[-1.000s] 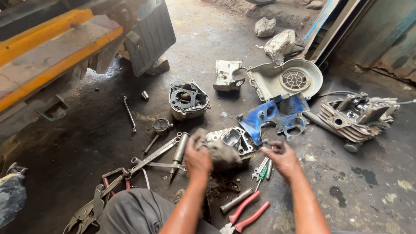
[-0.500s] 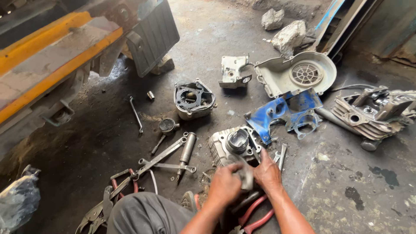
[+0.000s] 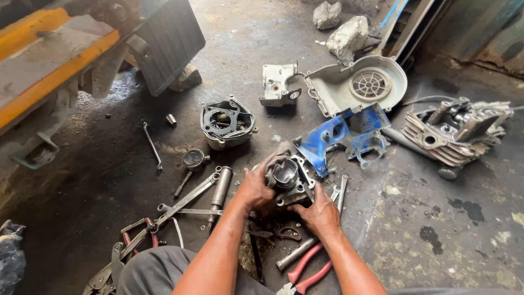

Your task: The person sits on the floor and cleans the inside of a cylinder block with a cloth. They then use a wrench to tighten a bolt on the cylinder head and wipe the exterior surfaces with a rag.

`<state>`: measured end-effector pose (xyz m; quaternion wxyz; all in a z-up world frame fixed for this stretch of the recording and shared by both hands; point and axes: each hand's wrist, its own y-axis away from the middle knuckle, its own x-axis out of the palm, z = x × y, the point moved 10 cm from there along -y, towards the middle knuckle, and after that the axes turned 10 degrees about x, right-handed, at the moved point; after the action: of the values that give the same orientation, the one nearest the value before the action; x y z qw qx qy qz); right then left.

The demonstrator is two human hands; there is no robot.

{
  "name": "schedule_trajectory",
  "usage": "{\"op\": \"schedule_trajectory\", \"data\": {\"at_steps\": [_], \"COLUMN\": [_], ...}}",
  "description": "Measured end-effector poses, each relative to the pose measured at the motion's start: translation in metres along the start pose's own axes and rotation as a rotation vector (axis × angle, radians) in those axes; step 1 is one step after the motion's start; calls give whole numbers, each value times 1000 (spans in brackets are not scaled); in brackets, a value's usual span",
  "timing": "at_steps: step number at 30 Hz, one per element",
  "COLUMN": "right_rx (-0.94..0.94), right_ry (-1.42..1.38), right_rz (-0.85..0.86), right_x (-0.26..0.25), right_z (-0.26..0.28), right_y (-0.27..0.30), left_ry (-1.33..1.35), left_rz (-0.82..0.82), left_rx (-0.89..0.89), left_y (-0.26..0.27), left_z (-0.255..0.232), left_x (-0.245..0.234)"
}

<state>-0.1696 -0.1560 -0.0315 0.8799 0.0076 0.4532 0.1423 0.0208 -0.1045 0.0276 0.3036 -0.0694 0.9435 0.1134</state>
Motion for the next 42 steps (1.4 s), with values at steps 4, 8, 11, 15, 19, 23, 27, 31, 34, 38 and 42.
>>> {"op": "schedule_trajectory", "data": {"at_steps": [4, 8, 11, 15, 19, 23, 27, 31, 34, 38, 42], "right_rx": [-12, -68, -49, 95, 334, 395, 213, 41, 119, -73, -143], "right_ry": [2, 1, 2, -151, -850, -1293, -1268, -1003, -637, -4, 262], "right_rz": [-19, -66, -66, 49, 412, 430, 529, 204, -97, -37, 78], "right_x": [0, 2, 3, 13, 15, -35, -63, -89, -96, -18, 17], "right_z": [0, 0, -4, -13, -34, -39, -7, -9, -22, 48, 84], "right_y": [-2, -4, -6, -11, -17, -16, -3, -19, -39, 2, 80], "left_ry": [235, 215, 226, 258, 214, 796, 494, 268, 372, 252, 449], "left_rz": [-286, -652, -474, -244, -158, -282, 26, 193, -387, -251, -174], "left_rx": [-91, 262, 70, -57, 364, 111, 256, 313, 161, -2, 115], "left_y": [21, 56, 59, 74, 67, 64, 65, 44, 22, 7, -7], "left_z": [15, -24, -10, -4, -56, -58, -117, -106, -27, 44, 85], "left_x": [14, 8, 22, 67, 103, 75, 68, 43, -43, -10, 26]}}
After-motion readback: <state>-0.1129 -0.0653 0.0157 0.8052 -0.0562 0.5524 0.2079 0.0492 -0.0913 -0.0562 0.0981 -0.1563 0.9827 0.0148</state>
